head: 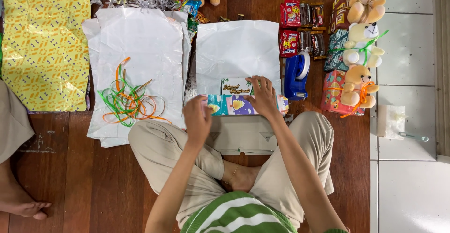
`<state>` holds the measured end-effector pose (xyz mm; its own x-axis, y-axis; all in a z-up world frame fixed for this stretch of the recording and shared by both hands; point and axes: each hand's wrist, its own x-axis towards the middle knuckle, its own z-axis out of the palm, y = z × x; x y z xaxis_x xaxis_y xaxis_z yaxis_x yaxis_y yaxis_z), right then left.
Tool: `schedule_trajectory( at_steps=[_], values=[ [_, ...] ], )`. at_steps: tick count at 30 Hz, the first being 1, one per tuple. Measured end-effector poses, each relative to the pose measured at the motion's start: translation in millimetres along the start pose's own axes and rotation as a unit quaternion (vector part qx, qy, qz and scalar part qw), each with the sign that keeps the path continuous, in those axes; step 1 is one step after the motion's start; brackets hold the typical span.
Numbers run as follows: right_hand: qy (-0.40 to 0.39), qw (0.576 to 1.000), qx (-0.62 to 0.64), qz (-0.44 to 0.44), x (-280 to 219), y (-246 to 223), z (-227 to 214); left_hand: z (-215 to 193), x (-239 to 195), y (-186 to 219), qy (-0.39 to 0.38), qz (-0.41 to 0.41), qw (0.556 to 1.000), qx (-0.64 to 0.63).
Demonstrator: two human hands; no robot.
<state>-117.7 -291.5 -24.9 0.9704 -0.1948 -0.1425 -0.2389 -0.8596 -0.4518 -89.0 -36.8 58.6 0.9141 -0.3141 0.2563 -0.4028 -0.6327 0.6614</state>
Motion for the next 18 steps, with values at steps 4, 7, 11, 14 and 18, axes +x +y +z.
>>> schedule_trajectory(
  at_steps=[4,7,11,14,18],
  values=[
    [-0.012,1.0,-0.006,0.0,-1,-8,-14,80,-49,10,-0.101,0.124,0.982,0.1],
    [-0.006,0.999,-0.031,-0.005,0,-6,-15,118,-69,14,-0.176,0.153,0.965,0.121],
    [-0.004,0.998,-0.057,-0.019,10,1,-17,136,-74,14,-0.159,0.141,0.965,0.154],
    [-0.053,0.998,-0.029,-0.016,46,10,-25,136,-74,20,-0.163,0.124,0.965,0.166],
    [-0.036,0.999,-0.038,-0.001,124,13,-26,131,-71,25,-0.173,0.112,0.965,0.161]
  ],
)
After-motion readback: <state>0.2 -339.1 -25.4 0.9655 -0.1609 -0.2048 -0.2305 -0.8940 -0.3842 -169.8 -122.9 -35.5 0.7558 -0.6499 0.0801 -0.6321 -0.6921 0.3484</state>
